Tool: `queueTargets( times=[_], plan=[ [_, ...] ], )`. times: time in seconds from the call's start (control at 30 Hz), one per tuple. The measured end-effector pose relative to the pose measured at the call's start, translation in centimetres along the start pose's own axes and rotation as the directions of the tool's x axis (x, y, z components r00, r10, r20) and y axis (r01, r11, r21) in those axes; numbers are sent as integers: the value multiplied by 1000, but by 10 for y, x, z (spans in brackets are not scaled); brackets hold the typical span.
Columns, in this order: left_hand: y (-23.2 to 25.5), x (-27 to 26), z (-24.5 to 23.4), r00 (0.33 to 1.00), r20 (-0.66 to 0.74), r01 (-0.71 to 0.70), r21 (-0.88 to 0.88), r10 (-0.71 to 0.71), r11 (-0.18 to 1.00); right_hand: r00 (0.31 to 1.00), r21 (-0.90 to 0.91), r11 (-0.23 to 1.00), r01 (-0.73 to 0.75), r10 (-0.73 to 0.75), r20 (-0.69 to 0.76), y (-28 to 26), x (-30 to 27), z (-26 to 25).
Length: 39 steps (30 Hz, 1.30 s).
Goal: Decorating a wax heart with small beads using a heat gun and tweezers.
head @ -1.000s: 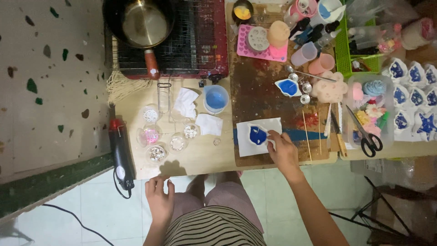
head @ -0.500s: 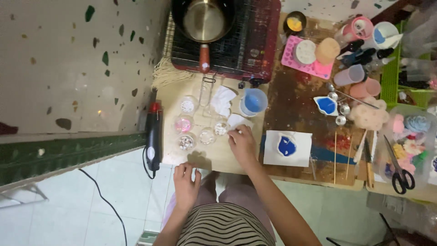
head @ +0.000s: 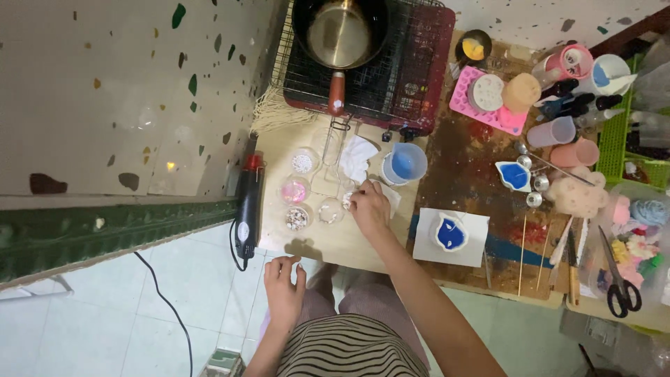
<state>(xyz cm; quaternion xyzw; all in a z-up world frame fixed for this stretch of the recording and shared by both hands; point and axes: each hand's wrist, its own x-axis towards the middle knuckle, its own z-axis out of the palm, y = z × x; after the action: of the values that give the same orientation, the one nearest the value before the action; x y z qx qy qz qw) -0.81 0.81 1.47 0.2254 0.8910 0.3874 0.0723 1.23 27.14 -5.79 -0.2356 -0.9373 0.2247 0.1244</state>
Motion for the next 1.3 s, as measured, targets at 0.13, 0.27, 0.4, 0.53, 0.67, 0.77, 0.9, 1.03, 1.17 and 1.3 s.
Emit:
queueTargets(
  times=[0.13, 0.27, 0.4, 0.53, 0.67, 0.77, 0.9, 1.03, 1.17, 1.3],
  plan=[
    [1, 1, 1, 1000, -3, -7, -1, 7, 1000, 999, -2, 999, -34, 34, -13, -10, 7, -10],
    [0, 2, 6, 1000, -3, -18, -10, 18, 1000, 999, 38, 999, -39, 39, 23, -11, 8, -7],
    [9, 5, 7, 1000, 7, -17, -50, 17, 999, 997, 61, 996, -66, 68, -34, 12, -1, 4],
    [21, 14, 15, 995, 82, 84, -272, -64, 959, 921, 638, 665, -388, 269, 281, 45, -18, -9],
    [30, 36, 58, 928, 290, 353, -481, -234, 803, 646, 563, 321, -762, 446, 620, 40, -31, -47],
    [35, 48, 88, 896, 411, 417, -650, -168, 635, 636, 663, 22, -748, 306, 708, 39, -50, -61],
    [50, 51, 105, 707, 691, 693, -634, -151, 343, 660, 701, -7, -714, 327, 676, 34, -82, -75],
    [59, 37, 116, 553, 814, 802, -463, -179, 377, 660, 663, 240, -709, 558, 503, 19, -122, -85],
    [75, 27, 119, 376, 919, 878, -311, -122, 363, 752, 756, 364, -543, 611, 246, 19, -170, -89],
    [78, 21, 136, 212, 974, 880, -153, -84, 450, 706, 612, 475, -632, 679, 202, 11, -180, -114]
  ],
)
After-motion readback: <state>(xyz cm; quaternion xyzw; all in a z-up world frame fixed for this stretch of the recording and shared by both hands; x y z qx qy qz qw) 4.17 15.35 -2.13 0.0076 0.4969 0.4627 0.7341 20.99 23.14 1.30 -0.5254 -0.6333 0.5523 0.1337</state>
